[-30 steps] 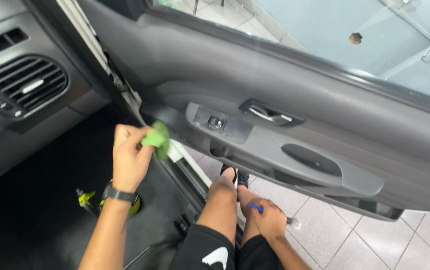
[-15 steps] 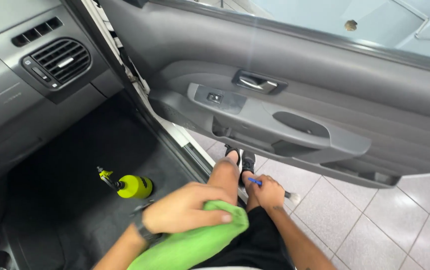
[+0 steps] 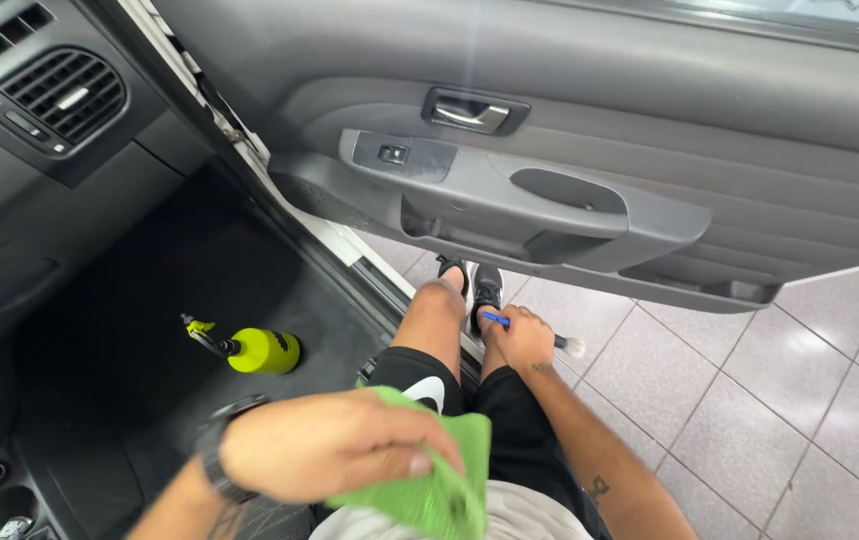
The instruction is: The person cleans the interior of a car door panel. They spray a cleaning solution from a yellow bottle onto the panel, scrub the surface with a blue brush, and wipe it down with a green microfiber cloth. The person repeats this process on different sections of the door, including the handle and window controls.
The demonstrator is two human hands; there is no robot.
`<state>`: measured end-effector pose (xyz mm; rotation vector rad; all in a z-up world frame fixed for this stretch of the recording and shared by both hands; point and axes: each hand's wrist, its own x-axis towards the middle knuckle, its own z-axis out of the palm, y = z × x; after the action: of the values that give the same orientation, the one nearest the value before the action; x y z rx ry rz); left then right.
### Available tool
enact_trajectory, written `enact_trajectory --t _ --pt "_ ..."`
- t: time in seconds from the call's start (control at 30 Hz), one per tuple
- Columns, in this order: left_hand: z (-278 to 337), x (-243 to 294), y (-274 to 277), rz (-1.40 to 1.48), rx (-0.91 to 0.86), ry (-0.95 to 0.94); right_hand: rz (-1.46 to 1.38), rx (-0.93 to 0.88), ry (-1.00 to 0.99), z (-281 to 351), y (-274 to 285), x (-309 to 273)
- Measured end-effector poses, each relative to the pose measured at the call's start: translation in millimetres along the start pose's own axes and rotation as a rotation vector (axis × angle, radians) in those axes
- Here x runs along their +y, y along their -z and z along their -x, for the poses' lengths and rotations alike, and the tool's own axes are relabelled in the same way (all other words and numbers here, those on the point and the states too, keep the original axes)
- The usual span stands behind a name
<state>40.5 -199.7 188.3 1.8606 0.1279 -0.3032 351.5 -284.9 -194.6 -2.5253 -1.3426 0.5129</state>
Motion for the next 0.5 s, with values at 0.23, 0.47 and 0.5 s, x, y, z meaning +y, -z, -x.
enact_trajectory --t 0.23,0.47,0.5 --pt "-6.4 25.4 8.3 -0.067 -0.211 -0.089 0.01 -0.025 0.001 6.1 2.7 3.9" --pt "-102.9 -206.2 -82.1 -0.879 0.43 0.289 0.08 -0.125 -0.083 0.7 -2.4 7.9" --pt "-92.7 -199.6 -80.0 -0.875 0.431 0.288 0.085 -0.127 -0.084 0.6 -2.2 10.4"
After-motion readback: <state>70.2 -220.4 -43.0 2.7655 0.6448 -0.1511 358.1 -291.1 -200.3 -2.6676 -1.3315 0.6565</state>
